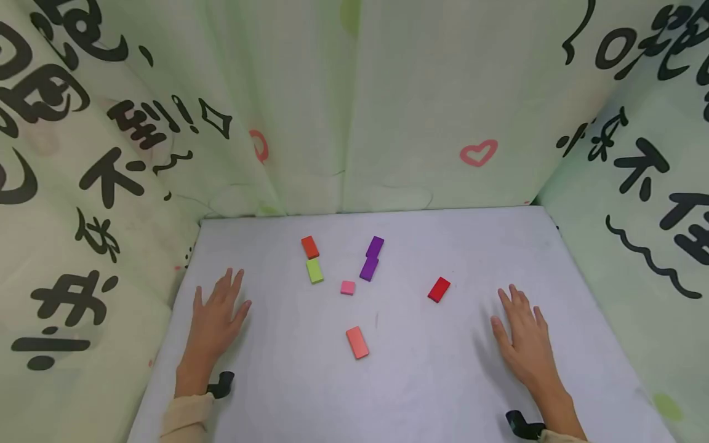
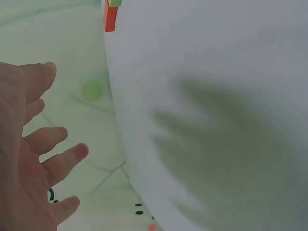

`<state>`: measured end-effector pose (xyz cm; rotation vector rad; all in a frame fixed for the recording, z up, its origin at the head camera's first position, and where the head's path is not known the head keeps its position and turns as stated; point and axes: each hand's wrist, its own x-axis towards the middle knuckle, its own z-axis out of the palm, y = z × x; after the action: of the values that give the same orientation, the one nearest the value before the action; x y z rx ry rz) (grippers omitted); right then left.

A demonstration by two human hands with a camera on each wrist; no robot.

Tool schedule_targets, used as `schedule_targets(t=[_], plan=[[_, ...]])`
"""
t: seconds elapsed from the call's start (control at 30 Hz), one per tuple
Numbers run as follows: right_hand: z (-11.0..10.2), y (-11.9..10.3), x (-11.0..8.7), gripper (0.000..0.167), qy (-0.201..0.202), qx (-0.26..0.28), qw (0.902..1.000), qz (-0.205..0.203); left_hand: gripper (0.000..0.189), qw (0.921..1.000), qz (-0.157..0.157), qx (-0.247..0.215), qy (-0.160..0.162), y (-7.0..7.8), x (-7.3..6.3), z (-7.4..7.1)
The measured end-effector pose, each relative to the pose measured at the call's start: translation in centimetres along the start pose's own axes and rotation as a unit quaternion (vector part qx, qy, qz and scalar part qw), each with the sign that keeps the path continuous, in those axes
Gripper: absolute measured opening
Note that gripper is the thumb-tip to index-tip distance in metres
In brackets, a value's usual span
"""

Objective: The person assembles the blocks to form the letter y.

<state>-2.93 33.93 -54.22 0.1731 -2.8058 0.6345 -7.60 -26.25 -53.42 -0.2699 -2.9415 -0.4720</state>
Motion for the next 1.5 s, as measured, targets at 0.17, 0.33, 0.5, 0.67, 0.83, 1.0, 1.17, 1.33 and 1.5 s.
schedule_targets(t=[0.17, 0.33, 0.5, 0.67, 0.83, 1.0, 1.17, 1.33, 1.5], plan=[[1.1, -1.1, 0.2, 0.058, 0.033, 0.01, 0.9993, -0.012, 0.066, 0.9985, 0.011, -0.026, 0.047, 0.8, 0.4, 1.1], [2.5, -2.4, 0.5, 0.058, 0.057, 0.024, 0.9978, -0.024, 0.061, 0.9931, 0.018, -0.082, 0.083, 1.0, 1.3, 2.5], [3.4, -3.5, 0.9, 0.058, 0.068, 0.05, 0.9959, -0.033, 0.059, 0.988, 0.001, -0.141, 0.064, 1.6, 1.9, 3.9], [4.2, -4.4, 1.1, 0.055, 0.08, 0.076, 0.9928, -0.046, 0.058, 0.9831, -0.027, -0.174, 0.05, 2.3, 2.2, 5.0], [5.4, -5.1, 1.2, 0.052, 0.078, 0.086, 0.9917, -0.054, 0.056, 0.9808, -0.034, -0.185, 0.05, 3.0, 2.5, 6.2], [6.8, -5.8, 1.1, 0.05, 0.063, 0.103, 0.9911, -0.057, 0.054, 0.9752, -0.047, -0.213, 0.036, 3.8, 2.7, 7.0], [7.8, -6.5, 1.2, 0.049, 0.055, 0.128, 0.9884, -0.059, 0.052, 0.9689, -0.071, -0.236, 0.022, 4.7, 3.3, 7.8], [9.0, -7.4, 1.3, 0.048, 0.048, 0.153, 0.9849, -0.065, 0.049, 0.9683, -0.081, -0.235, 0.018, 5.8, 4.5, 8.7], [10.1, -8.6, 1.7, 0.047, 0.034, 0.178, 0.9807, -0.073, 0.049, 0.9702, -0.081, -0.228, 0.014, 6.6, 5.5, 9.5]])
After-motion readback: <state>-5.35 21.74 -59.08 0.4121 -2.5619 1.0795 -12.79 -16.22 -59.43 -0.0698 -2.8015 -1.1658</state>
